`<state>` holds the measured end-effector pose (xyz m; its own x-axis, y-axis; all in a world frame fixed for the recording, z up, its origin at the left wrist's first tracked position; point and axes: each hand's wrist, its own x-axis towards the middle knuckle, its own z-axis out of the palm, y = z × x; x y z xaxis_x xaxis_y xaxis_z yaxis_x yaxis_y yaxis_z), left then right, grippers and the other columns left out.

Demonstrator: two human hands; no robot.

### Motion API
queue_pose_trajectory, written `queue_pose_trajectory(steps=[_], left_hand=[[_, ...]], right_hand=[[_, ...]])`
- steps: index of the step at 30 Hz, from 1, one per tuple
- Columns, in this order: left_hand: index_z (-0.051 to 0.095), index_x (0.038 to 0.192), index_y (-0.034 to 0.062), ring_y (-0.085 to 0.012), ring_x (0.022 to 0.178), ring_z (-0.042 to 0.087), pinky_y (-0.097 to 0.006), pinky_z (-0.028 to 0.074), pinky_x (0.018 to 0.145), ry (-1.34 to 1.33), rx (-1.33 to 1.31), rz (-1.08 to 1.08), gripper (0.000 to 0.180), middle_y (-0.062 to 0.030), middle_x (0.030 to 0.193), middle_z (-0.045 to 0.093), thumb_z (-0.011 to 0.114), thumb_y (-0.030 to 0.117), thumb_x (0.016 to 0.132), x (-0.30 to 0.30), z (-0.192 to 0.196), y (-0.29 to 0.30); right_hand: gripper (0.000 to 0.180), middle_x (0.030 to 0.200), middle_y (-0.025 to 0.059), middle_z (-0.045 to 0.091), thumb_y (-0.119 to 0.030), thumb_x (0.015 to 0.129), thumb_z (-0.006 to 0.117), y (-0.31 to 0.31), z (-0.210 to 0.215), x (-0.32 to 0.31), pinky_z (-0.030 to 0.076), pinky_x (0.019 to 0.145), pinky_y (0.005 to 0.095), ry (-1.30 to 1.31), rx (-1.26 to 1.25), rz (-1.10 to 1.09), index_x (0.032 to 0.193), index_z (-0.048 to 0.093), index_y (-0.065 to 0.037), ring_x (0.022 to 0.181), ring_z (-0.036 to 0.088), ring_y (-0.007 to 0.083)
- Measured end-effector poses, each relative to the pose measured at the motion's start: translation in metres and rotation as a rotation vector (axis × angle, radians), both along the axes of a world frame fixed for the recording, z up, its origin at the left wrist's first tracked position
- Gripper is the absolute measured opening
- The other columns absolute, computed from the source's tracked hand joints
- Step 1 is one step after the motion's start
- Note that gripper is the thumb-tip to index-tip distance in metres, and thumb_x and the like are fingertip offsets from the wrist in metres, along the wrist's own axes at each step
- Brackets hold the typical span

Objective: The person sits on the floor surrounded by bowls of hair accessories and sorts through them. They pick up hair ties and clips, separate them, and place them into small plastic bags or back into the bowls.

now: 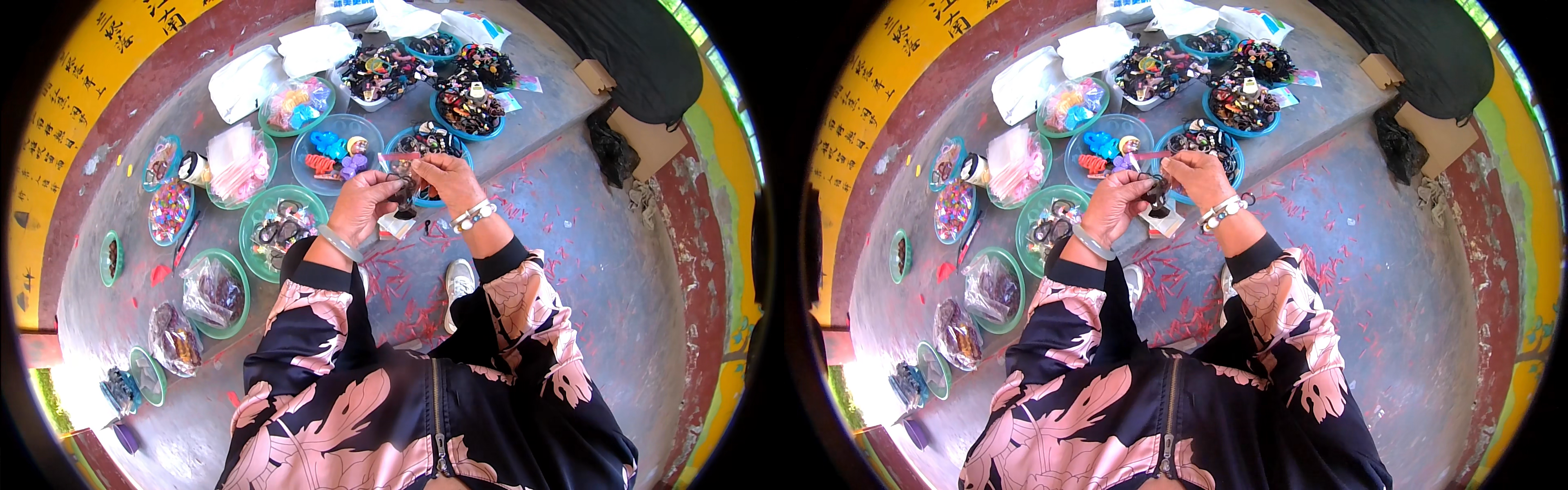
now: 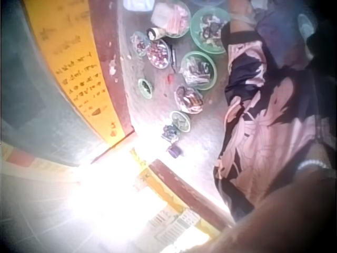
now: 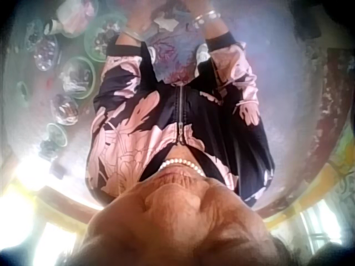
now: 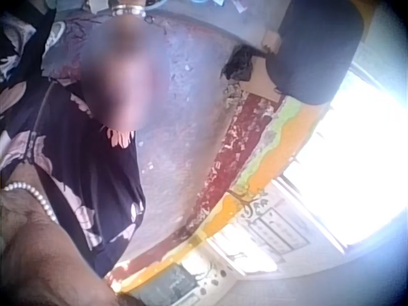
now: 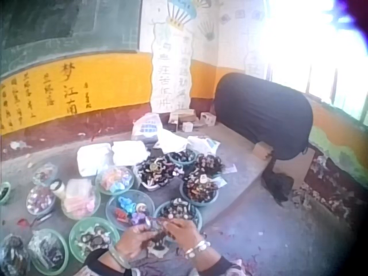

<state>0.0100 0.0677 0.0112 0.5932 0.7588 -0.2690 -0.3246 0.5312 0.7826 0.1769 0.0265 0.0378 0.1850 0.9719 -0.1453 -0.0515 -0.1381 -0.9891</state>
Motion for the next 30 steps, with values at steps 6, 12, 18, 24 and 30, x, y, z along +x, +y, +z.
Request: queue_pose_trajectory(steps=[6, 12, 18, 24, 30], left_hand=[[0.058, 0.087, 0.0017, -0.0102, 0.068, 0.06, -0.019, 0.053, 0.06, -0.028, -0.006, 0.038, 0.007, -0.0046, 0.081, 0.06, 0.06, 0.003, 0.081, -0.001, 0.005, 0.0], [0.058, 0.088, 0.0017, -0.0118, 0.067, 0.062, -0.02, 0.054, 0.06, -0.06, 0.012, 0.051, 0.007, -0.0062, 0.082, 0.062, 0.059, 0.005, 0.082, -0.001, -0.001, 0.0], [0.059, 0.094, 0.0007, -0.0132, 0.074, 0.062, -0.021, 0.054, 0.061, -0.079, -0.01, 0.072, 0.015, -0.0069, 0.086, 0.063, 0.058, 0.012, 0.085, 0.0, 0.01, -0.003], [0.06, 0.095, 0.0005, -0.0142, 0.077, 0.062, -0.022, 0.055, 0.062, -0.095, -0.015, 0.061, 0.019, -0.0087, 0.089, 0.063, 0.056, 0.017, 0.087, -0.002, 0.007, -0.002], [0.058, 0.098, -0.0001, -0.0148, 0.079, 0.062, -0.023, 0.055, 0.064, -0.115, -0.028, 0.05, 0.022, -0.0084, 0.09, 0.062, 0.054, 0.019, 0.088, -0.001, 0.01, -0.001]], right_hand=[[0.018, 0.068, 0.0006, 0.059, -0.017, 0.079, 0.065, 0.0, 0.002, -0.003, 0.038, 0.051, 0.0196, 0.0, -0.015, 0.005, 0.08, 0.063, 0.0, 0.059, 0.051, 0.0056], [0.016, 0.066, -0.0017, 0.056, -0.015, 0.077, 0.066, 0.001, -0.009, -0.002, 0.036, 0.051, 0.0192, -0.013, 0.007, 0.044, 0.082, 0.065, 0.0, 0.057, 0.047, 0.0049], [0.014, 0.064, -0.0028, 0.055, -0.013, 0.077, 0.065, 0.001, -0.011, -0.001, 0.034, 0.048, 0.0193, -0.004, 0.002, 0.019, 0.081, 0.066, 0.0, 0.055, 0.046, 0.0044], [0.013, 0.065, -0.0018, 0.056, -0.012, 0.076, 0.066, 0.001, -0.007, -0.004, 0.036, 0.05, 0.0197, 0.012, 0.035, -0.006, 0.081, 0.066, 0.001, 0.057, 0.047, 0.0047], [0.013, 0.068, 0.0, 0.059, -0.01, 0.075, 0.067, 0.002, -0.012, -0.002, 0.039, 0.052, 0.02, -0.031, 0.074, -0.038, 0.08, 0.067, 0.002, 0.059, 0.05, 0.0053]])
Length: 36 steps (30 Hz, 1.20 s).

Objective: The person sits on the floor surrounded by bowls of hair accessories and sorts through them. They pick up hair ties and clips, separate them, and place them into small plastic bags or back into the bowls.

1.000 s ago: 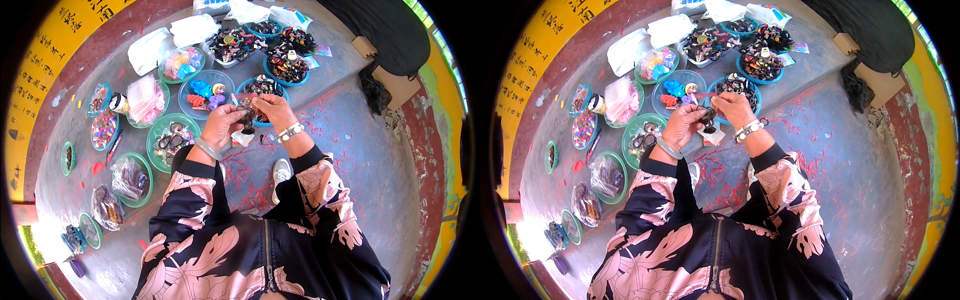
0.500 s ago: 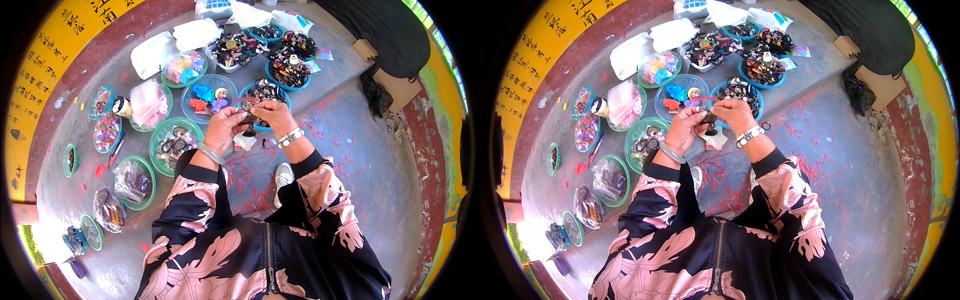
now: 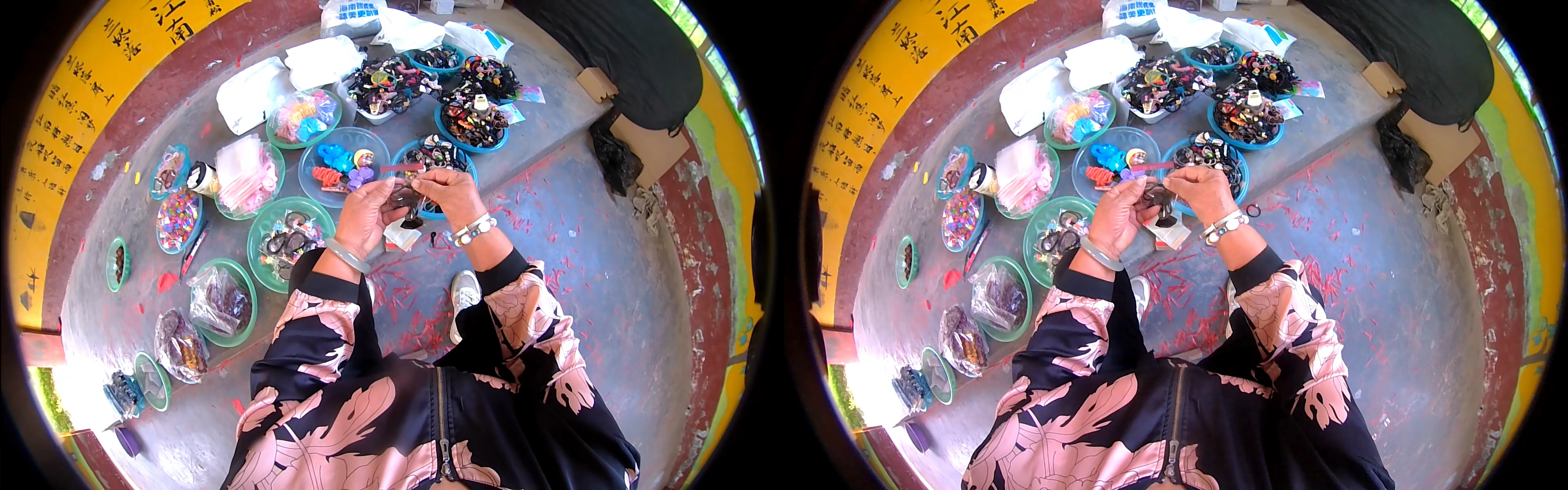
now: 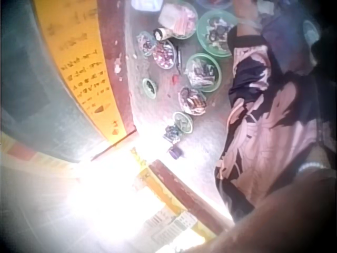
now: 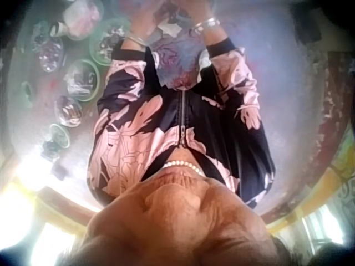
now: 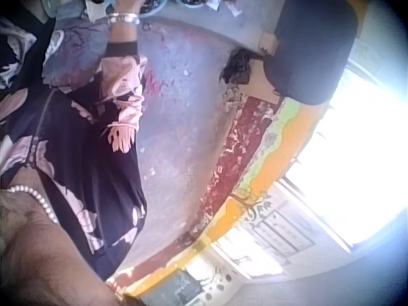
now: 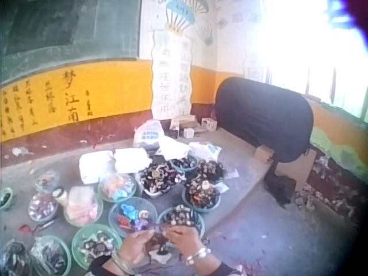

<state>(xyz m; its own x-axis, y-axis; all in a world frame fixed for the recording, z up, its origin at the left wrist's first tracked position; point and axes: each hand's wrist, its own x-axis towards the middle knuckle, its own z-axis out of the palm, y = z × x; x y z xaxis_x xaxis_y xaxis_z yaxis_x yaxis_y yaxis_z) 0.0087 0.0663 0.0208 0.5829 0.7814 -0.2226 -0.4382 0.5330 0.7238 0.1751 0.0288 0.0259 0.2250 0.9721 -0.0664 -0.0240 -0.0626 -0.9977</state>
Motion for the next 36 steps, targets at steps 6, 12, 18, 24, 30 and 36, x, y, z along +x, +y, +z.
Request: queue_pose_trajectory(steps=[6, 12, 18, 24, 30, 36], left_hand=[[0.058, 0.099, -0.0011, -0.0151, 0.075, 0.063, -0.024, 0.055, 0.062, 0.009, -0.003, 0.011, 0.025, -0.0095, 0.088, 0.063, 0.052, 0.021, 0.089, -0.002, -0.003, 0.002], [0.059, 0.099, 0.0008, -0.0132, 0.072, 0.062, -0.021, 0.053, 0.056, -0.01, -0.023, 0.004, 0.023, -0.0081, 0.087, 0.063, 0.053, 0.021, 0.089, -0.002, -0.002, 0.002], [0.06, 0.099, 0.0018, -0.0109, 0.076, 0.061, -0.018, 0.051, 0.056, 0.011, -0.02, -0.006, 0.021, -0.0065, 0.089, 0.062, 0.055, 0.019, 0.088, -0.003, -0.003, 0.003], [0.059, 0.098, -0.0021, -0.0133, 0.083, 0.061, -0.02, 0.053, 0.07, -0.076, -0.013, 0.016, 0.018, -0.0087, 0.094, 0.062, 0.053, 0.012, 0.088, -0.003, -0.005, 0.004], [0.058, 0.099, -0.0031, -0.0154, 0.087, 0.06, -0.024, 0.053, 0.077, -0.113, 0.0, 0.023, 0.018, -0.011, 0.096, 0.061, 0.051, 0.009, 0.089, -0.004, -0.007, 0.005], [0.058, 0.099, -0.0029, -0.0159, 0.087, 0.06, -0.025, 0.052, 0.077, -0.124, 0.026, -0.017, 0.019, -0.0116, 0.096, 0.062, 0.05, 0.01, 0.089, -0.004, 0.008, 0.002]], right_hand=[[0.014, 0.068, 0.0001, 0.059, -0.011, 0.076, 0.067, -0.002, 0.007, -0.001, 0.039, 0.052, 0.0198, 0.002, -0.03, 0.027, 0.082, 0.067, 0.002, 0.059, 0.05, 0.0054], [0.013, 0.068, -0.0004, 0.06, -0.012, 0.077, 0.067, -0.003, 0.007, -0.001, 0.039, 0.052, 0.019, 0.099, -0.115, 0.047, 0.082, 0.067, -0.001, 0.059, 0.052, 0.0056], [0.014, 0.069, 0.0009, 0.061, -0.015, 0.078, 0.066, -0.004, 0.006, 0.0, 0.039, 0.053, 0.0198, 0.084, -0.142, 0.052, 0.082, 0.066, -0.001, 0.06, 0.054, 0.0066], [0.016, 0.07, 0.0011, 0.061, -0.016, 0.079, 0.064, -0.001, 0.002, 0.0, 0.039, 0.053, 0.0202, 0.09, -0.133, 0.065, 0.082, 0.066, 0.0, 0.061, 0.054, 0.0073], [0.019, 0.07, 0.0014, 0.061, -0.018, 0.081, 0.061, 0.001, -0.003, 0.004, 0.039, 0.053, 0.0206, -0.012, -0.151, 0.101, 0.084, 0.066, 0.0, 0.062, 0.054, 0.0073], [0.022, 0.072, 0.0015, 0.062, -0.02, 0.083, 0.058, -0.001, 0.002, 0.004, 0.04, 0.054, 0.0206, 0.012, -0.163, 0.087, 0.086, 0.066, 0.001, 0.062, 0.054, 0.0073]])
